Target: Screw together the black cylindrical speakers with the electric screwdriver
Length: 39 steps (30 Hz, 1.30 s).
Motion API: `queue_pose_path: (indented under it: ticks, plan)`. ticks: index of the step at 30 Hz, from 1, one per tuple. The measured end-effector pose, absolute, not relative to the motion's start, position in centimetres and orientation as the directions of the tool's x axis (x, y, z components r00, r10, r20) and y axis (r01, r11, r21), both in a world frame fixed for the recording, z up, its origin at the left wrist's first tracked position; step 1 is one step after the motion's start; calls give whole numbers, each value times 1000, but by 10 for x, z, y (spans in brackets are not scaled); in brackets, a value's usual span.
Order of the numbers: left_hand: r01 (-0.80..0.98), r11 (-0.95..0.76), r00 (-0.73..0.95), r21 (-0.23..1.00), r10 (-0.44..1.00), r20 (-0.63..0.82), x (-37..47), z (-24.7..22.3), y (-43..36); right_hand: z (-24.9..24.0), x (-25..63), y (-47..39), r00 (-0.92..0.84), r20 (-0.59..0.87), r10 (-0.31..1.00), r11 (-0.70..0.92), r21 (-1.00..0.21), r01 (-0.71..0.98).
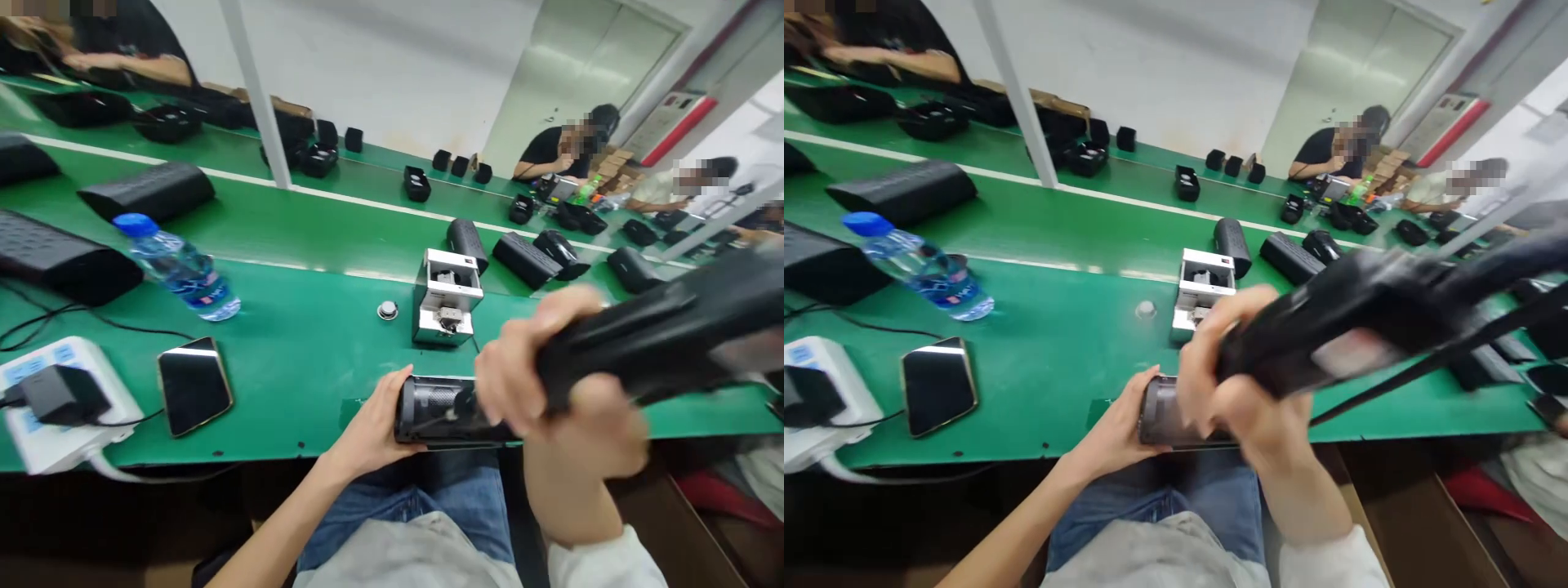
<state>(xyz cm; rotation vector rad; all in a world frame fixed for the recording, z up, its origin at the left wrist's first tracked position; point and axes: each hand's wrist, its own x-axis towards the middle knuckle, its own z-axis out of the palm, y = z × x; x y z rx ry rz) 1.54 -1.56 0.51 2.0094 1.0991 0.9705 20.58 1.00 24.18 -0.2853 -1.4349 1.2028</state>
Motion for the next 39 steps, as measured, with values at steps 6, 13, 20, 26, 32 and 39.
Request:
queue_pose_path:
  ticks: [6,13,20,26,32,39]
  plan:
    - [406,-430,413,807,874,258,13,6,-16,255,235,100,206,712,671,742,-639,-203]
    - [418,-417,391,807,885,255,13,11,-18,221,221,148,223,701,677,729,-680,-74]
    - [427,-421,400,800,882,250,12,11,-16,215,219,154,218,696,684,720,-693,-47]
    - [427,-439,413,790,872,262,13,11,-15,216,224,138,188,651,736,672,-737,-78]
    - [402,-473,434,784,852,291,13,13,-13,263,240,48,181,597,782,621,-772,-137]
    - [381,-513,435,770,834,340,12,9,-11,277,246,-41,52,480,876,483,-872,-76]
